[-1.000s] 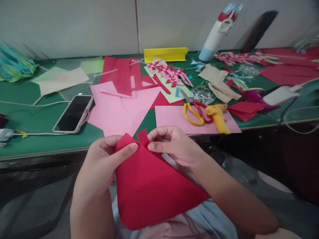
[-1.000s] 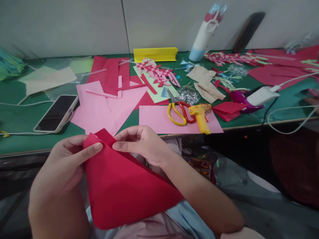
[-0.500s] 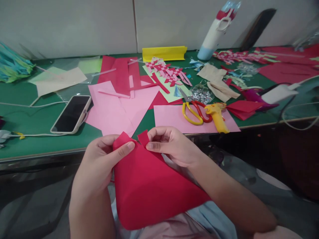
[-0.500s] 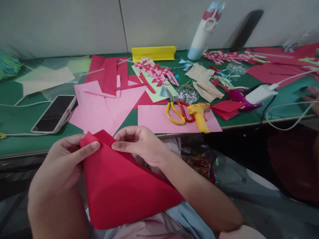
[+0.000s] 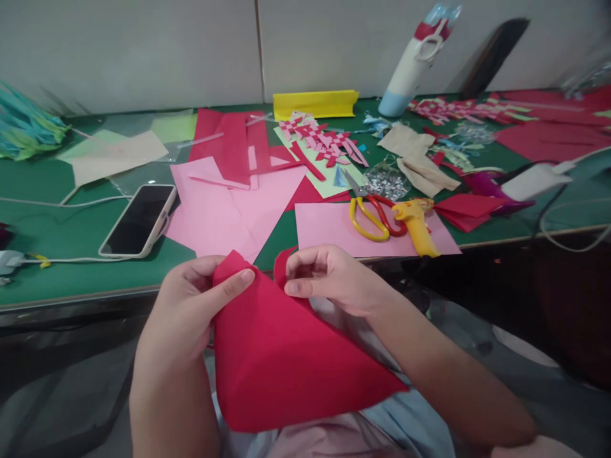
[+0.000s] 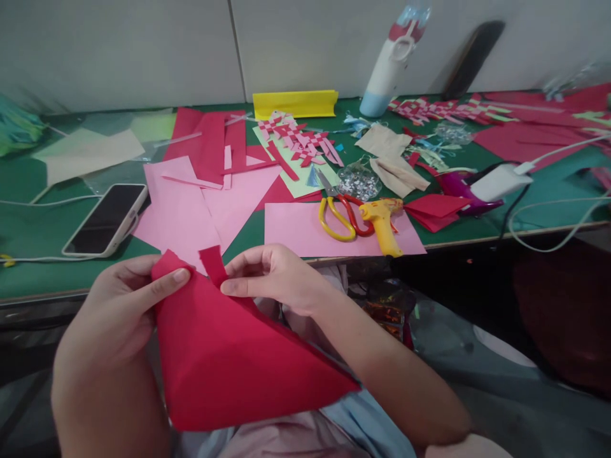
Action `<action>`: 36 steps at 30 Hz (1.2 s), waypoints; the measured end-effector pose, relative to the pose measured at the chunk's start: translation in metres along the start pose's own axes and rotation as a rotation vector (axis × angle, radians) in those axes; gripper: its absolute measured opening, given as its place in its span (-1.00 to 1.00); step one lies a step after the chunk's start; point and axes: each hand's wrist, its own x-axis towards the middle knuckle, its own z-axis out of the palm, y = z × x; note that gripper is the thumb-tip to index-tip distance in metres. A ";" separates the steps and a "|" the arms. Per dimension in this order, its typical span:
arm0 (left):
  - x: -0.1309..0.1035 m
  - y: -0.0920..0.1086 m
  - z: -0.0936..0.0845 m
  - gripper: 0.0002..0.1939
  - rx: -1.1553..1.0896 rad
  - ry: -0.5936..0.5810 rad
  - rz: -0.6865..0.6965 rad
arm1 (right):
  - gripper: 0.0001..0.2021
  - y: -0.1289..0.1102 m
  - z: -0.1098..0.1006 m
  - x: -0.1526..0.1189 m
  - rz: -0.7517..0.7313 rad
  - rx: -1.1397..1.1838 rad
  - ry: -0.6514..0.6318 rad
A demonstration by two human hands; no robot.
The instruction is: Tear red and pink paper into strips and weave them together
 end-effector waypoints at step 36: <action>-0.022 -0.036 0.004 -0.70 0.000 0.133 0.175 | -0.72 0.010 0.033 0.007 -0.059 -0.167 0.034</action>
